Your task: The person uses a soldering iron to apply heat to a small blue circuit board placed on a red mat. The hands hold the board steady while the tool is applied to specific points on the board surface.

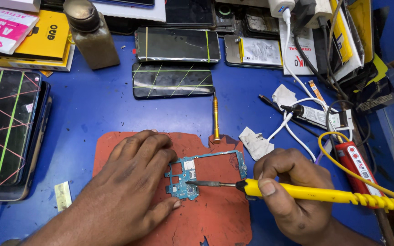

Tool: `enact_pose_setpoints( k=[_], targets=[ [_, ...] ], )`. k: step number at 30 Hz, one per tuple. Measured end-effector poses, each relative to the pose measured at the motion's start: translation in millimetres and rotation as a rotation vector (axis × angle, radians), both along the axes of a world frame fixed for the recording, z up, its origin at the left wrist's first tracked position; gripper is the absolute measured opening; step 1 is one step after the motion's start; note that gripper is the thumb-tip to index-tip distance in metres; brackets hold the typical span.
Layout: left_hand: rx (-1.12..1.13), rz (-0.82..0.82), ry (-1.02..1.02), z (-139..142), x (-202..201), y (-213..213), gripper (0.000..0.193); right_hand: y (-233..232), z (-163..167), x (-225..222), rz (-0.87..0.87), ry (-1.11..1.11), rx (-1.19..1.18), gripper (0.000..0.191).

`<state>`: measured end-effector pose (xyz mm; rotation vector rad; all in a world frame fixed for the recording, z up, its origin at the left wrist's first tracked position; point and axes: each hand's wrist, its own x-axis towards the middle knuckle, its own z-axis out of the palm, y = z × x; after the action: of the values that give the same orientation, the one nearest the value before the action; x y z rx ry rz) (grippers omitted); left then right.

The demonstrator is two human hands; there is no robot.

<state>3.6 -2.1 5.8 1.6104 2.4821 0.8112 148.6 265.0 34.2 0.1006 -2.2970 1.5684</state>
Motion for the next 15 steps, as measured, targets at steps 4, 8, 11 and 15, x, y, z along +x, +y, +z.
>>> enact_pose_setpoints(
  k=[4, 8, 11, 15],
  targets=[
    [-0.015, -0.001, -0.012, -2.1, -0.4, -0.1, 0.067, -0.7, -0.1, 0.4, -0.014, -0.005, 0.011, 0.01],
    [0.001, -0.004, -0.009, -3.6, -2.1, 0.8, 0.068, -0.5, -0.3, 0.3, 0.002, -0.009, -0.001, 0.011],
    [0.002, 0.0, -0.034, -4.3, -1.9, 0.9, 0.07, -1.0, -0.6, 0.3, 0.009, -0.01, -0.018, 0.011],
    [0.012, 0.013, -0.028, -5.4, -1.2, 2.1, 0.071, -1.0, -0.6, 1.0, 0.0, -0.011, -0.016, 0.011]
  ],
)
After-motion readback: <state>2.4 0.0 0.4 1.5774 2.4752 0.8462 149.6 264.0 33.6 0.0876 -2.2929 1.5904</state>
